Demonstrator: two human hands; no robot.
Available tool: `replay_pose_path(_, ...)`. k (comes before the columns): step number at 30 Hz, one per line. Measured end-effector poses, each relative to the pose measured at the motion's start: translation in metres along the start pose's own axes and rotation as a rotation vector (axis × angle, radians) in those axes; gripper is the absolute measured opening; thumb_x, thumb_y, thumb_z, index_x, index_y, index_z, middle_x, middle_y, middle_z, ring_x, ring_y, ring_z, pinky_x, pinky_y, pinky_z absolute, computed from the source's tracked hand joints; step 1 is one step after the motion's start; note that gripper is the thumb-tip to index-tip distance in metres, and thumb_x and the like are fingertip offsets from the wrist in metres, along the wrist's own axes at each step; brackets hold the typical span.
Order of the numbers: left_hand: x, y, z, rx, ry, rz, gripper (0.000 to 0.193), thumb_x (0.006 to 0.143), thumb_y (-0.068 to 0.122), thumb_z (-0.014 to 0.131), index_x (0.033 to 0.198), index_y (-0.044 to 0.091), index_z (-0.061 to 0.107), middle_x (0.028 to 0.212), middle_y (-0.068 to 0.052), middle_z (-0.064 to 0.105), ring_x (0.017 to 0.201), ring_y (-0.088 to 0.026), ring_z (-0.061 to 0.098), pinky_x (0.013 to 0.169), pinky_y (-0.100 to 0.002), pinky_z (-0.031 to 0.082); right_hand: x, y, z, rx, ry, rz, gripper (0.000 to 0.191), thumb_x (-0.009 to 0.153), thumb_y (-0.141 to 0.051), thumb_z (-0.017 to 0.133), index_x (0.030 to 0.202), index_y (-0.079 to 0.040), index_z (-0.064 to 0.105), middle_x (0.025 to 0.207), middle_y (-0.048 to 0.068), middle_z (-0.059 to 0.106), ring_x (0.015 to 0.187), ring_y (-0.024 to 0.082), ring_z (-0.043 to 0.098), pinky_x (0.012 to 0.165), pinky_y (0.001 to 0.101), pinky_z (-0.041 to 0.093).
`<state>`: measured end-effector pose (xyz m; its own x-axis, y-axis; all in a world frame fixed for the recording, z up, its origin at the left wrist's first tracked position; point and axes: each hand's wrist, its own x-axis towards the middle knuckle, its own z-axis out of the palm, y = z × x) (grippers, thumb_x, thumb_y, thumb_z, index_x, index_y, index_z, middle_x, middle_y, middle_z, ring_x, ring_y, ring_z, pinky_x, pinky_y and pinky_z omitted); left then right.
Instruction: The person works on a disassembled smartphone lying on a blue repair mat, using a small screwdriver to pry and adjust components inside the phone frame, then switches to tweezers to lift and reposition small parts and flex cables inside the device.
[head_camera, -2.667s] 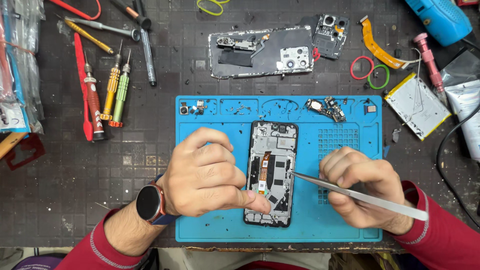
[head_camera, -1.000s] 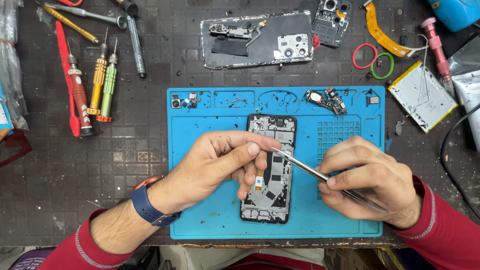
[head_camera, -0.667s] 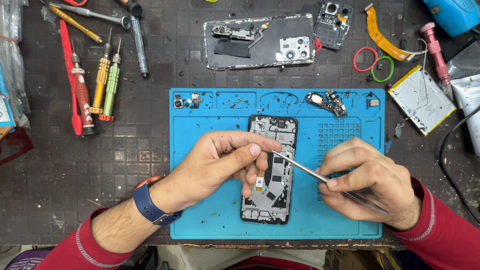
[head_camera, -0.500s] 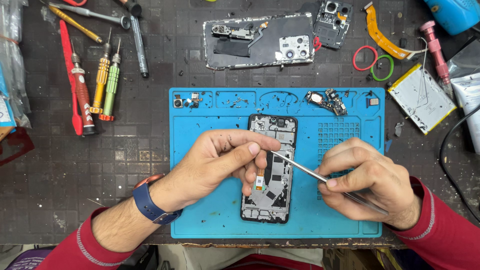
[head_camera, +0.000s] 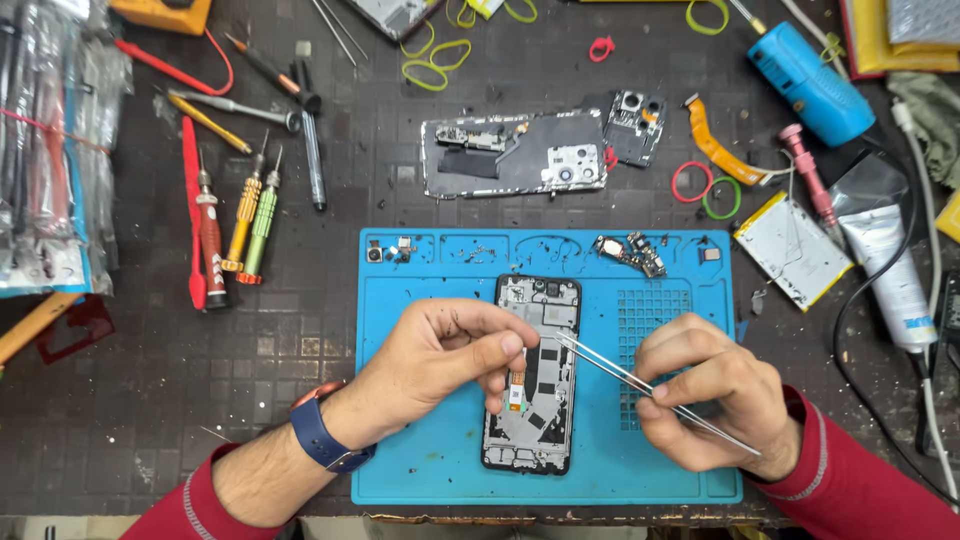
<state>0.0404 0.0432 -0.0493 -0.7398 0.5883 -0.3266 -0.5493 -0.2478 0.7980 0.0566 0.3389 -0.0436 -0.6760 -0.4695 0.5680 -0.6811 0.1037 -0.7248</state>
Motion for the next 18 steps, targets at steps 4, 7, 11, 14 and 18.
replay_pose_path(4,-0.002,-0.001,0.0,-0.016,0.011,0.014,0.026,0.098,0.015,0.07,0.113,-0.005,0.074,0.087,-0.009,0.074,0.068,-0.011,0.067,0.062,-0.03,0.06,-0.001,-0.004,0.0,-0.01,0.023,0.005,0.033,0.078,0.004,0.075,0.098,-0.008,0.053,0.091,0.01,0.068,0.08,0.022,0.069,0.072,0.0341,0.057)
replay_pose_path(7,-0.002,-0.004,-0.002,-0.038,0.043,0.005,0.025,0.096,0.016,0.072,0.11,-0.005,0.074,0.088,-0.009,0.075,0.069,-0.01,0.068,0.062,-0.031,0.061,-0.002,-0.005,0.001,-0.02,0.054,0.01,0.031,0.079,0.004,0.074,0.098,-0.007,0.052,0.091,0.009,0.068,0.08,0.02,0.069,0.071,0.0333,0.056)
replay_pose_path(11,-0.003,-0.009,-0.005,-0.027,0.03,0.076,0.023,0.095,0.015,0.074,0.106,-0.006,0.074,0.089,-0.011,0.076,0.07,-0.013,0.07,0.063,-0.032,0.062,-0.003,-0.006,0.0,-0.028,0.048,0.024,0.03,0.08,0.003,0.074,0.098,-0.007,0.052,0.09,0.009,0.068,0.08,0.02,0.068,0.072,0.0331,0.057)
replay_pose_path(14,-0.003,-0.011,-0.007,-0.045,0.004,0.12,0.02,0.095,0.013,0.075,0.103,-0.005,0.074,0.089,-0.012,0.076,0.071,-0.014,0.071,0.064,-0.033,0.062,-0.004,-0.005,0.0,-0.038,0.061,0.03,0.029,0.08,0.003,0.074,0.097,-0.007,0.053,0.089,0.009,0.068,0.078,0.019,0.067,0.07,0.0322,0.056)
replay_pose_path(18,-0.005,-0.014,-0.008,-0.063,-0.007,0.135,0.013,0.092,0.007,0.076,0.093,-0.004,0.07,0.09,-0.013,0.074,0.072,-0.018,0.073,0.064,-0.033,0.061,-0.005,-0.005,0.001,-0.045,0.054,0.034,0.029,0.08,0.003,0.074,0.097,-0.006,0.053,0.09,0.009,0.067,0.079,0.02,0.066,0.071,0.0328,0.056)
